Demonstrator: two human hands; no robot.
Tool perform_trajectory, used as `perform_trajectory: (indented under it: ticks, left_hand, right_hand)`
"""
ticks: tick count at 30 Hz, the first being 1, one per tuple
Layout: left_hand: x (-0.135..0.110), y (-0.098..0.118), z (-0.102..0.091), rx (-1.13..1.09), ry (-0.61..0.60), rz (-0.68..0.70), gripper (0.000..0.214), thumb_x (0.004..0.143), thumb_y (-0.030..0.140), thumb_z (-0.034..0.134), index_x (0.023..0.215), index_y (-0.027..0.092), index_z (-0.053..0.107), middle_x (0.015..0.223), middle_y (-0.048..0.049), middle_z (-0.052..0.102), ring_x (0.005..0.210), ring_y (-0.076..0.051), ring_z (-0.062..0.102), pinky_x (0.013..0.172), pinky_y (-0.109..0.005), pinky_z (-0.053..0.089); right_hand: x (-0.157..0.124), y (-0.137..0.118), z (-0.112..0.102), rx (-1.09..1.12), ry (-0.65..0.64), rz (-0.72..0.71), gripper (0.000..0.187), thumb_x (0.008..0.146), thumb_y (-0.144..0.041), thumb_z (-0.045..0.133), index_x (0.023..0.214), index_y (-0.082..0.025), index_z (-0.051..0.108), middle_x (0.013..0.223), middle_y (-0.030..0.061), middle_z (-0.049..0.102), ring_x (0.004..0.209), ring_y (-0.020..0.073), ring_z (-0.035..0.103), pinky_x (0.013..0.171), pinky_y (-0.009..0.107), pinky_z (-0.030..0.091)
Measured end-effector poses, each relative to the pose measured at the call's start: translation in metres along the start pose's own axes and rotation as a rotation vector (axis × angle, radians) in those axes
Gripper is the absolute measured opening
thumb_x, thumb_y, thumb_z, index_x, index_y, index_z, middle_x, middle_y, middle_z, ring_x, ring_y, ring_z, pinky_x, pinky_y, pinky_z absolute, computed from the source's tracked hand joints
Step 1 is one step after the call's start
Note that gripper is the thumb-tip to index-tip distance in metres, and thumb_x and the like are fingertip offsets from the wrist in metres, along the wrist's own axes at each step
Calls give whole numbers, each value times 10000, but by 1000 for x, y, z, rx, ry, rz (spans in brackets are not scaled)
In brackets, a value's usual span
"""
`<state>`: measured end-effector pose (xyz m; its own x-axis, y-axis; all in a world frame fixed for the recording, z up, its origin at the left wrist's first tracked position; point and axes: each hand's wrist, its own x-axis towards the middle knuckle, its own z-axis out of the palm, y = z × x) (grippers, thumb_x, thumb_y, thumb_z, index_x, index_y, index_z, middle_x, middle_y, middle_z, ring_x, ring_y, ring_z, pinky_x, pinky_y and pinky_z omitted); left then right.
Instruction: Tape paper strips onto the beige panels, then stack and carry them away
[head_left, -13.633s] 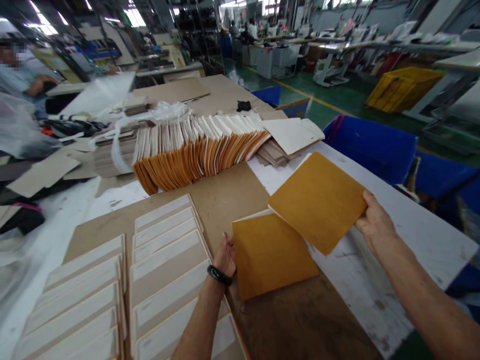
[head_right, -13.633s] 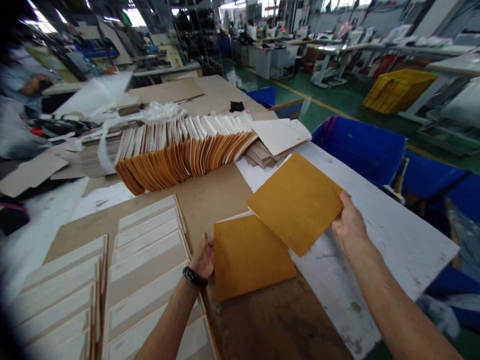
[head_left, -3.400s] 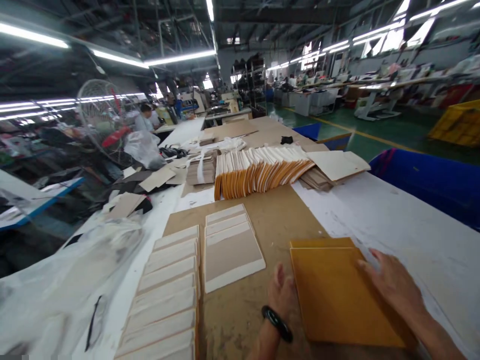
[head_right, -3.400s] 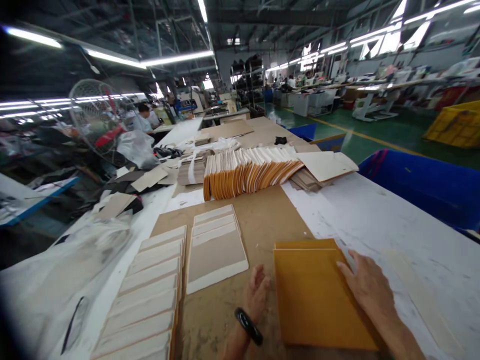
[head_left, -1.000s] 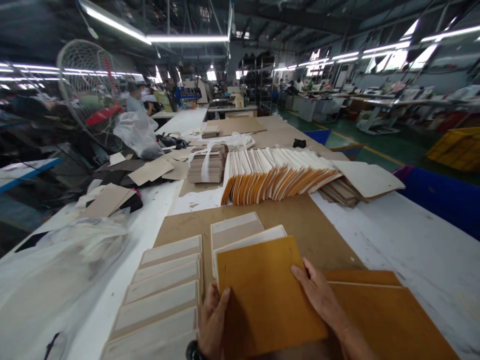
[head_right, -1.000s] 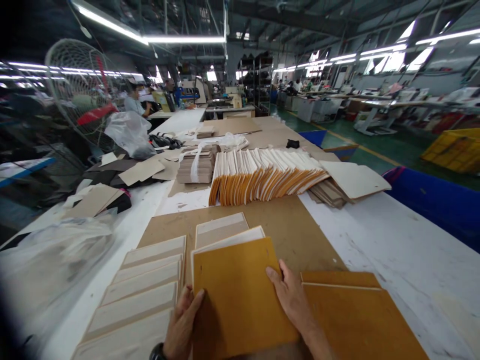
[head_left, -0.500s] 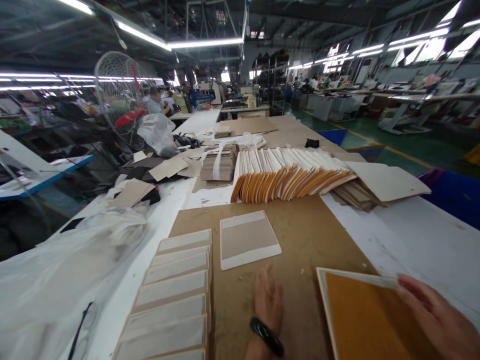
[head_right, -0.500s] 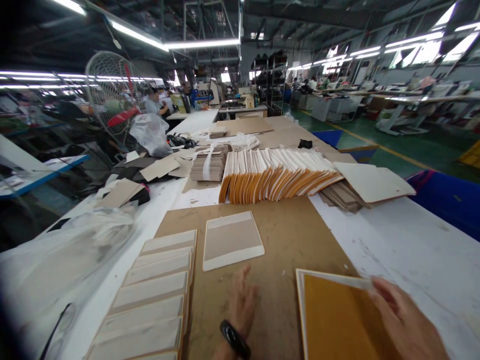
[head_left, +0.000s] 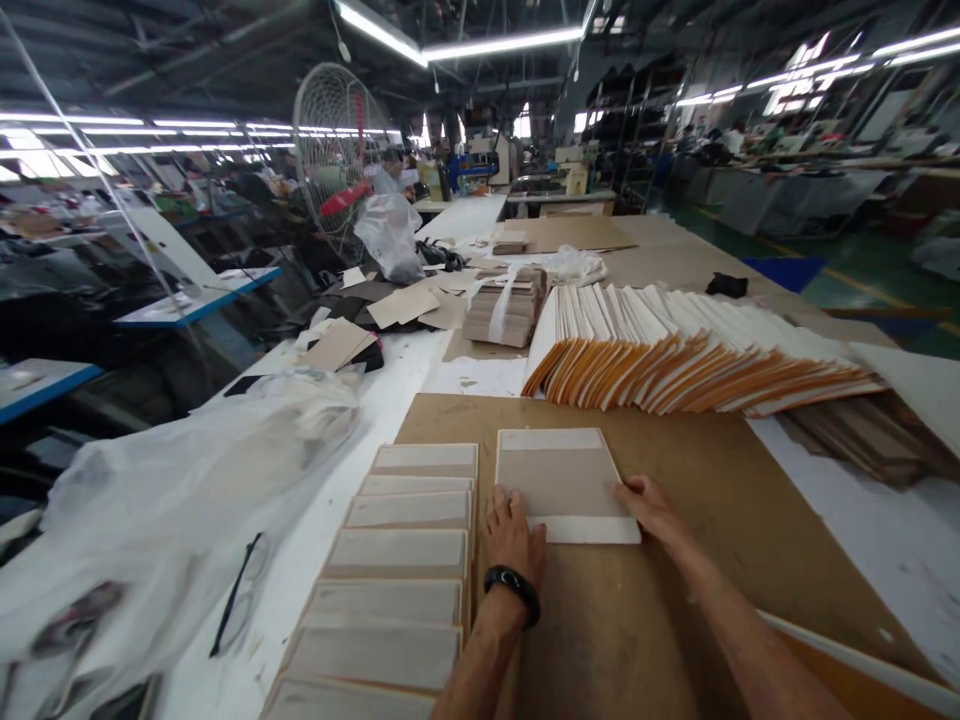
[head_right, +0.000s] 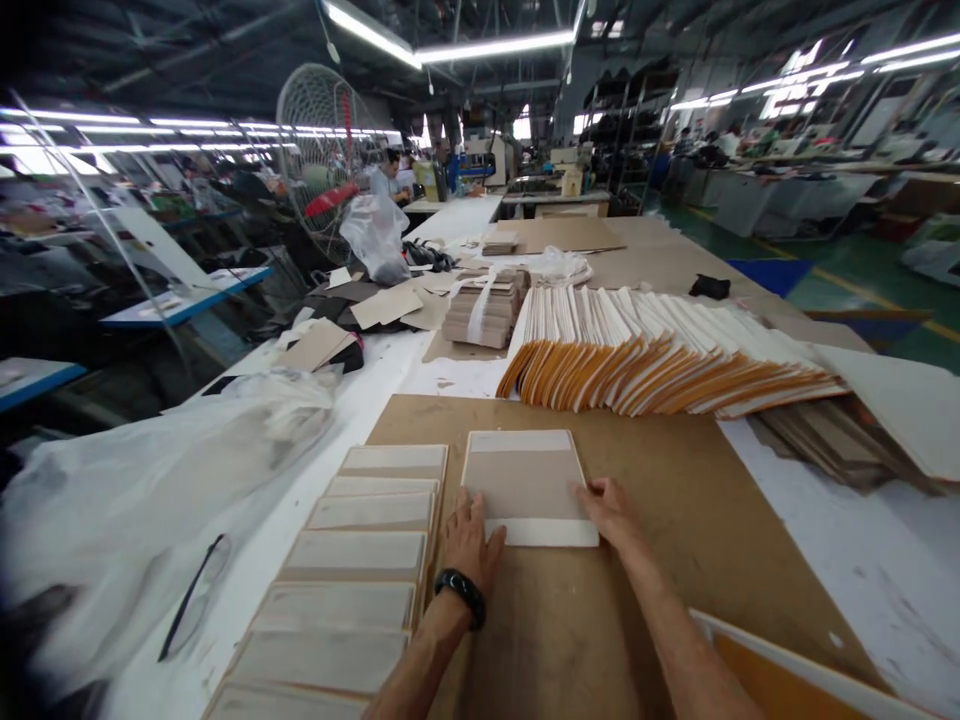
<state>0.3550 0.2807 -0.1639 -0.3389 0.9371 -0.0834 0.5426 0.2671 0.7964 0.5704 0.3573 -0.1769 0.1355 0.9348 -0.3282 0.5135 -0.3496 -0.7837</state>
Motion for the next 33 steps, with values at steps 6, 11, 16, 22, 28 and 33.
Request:
perform_trajectory:
  ticks: [6, 11, 16, 22, 28, 33]
  left_hand:
    - [7, -7, -18, -390, 44, -184, 542, 775, 298, 441, 1256, 70, 338, 1263, -212, 426, 1115, -245, 465, 884, -377, 403]
    - [-33, 27, -58, -735, -187, -145, 471, 745, 476, 519, 1103, 170, 530, 799, -49, 631, 603, -110, 562, 550, -232, 435]
    - [-91, 80, -93, -1081, -371, -110, 271, 742, 340, 598, 963, 182, 602, 595, 36, 545, 491, -35, 452, 459, -152, 349]
    - [-146, 109, -104, -1150, -466, -32, 203, 727, 309, 623, 873, 170, 601, 542, 43, 521, 456, -47, 466, 415, -152, 357]
    - [-186, 100, -109, -1127, -407, -21, 180, 751, 318, 590, 841, 163, 576, 636, 27, 552, 484, -45, 474, 468, -168, 387]
    - [-226, 56, -107, -934, -165, -70, 267, 783, 391, 512, 894, 155, 573, 764, -18, 602, 660, -102, 531, 616, -218, 427]
  right_hand:
    - [-30, 9, -20, 341, -167, -19, 357, 709, -518, 517, 874, -203, 498, 781, 32, 651, 711, 203, 614, 602, 293, 487]
    - [-66, 19, -36, 872, -230, 145, 366, 613, -347, 734, 887, -216, 529, 806, 25, 674, 707, 183, 627, 598, 264, 509]
    - [-100, 18, -37, 1130, -388, 172, 208, 655, -235, 720, 819, -181, 604, 778, 20, 685, 683, 168, 633, 618, 251, 510]
    - [-147, 18, -26, 1092, -593, 149, 304, 674, -337, 673, 890, -127, 634, 862, 94, 681, 810, 245, 631, 755, 352, 497]
    - [-179, 28, -22, 1000, -588, 143, 324, 658, -380, 662, 858, -126, 637, 838, 99, 684, 825, 264, 627, 762, 369, 499]
    - [-204, 51, -36, 896, -462, 208, 297, 573, -296, 730, 822, -191, 609, 787, 25, 691, 702, 217, 635, 612, 283, 527]
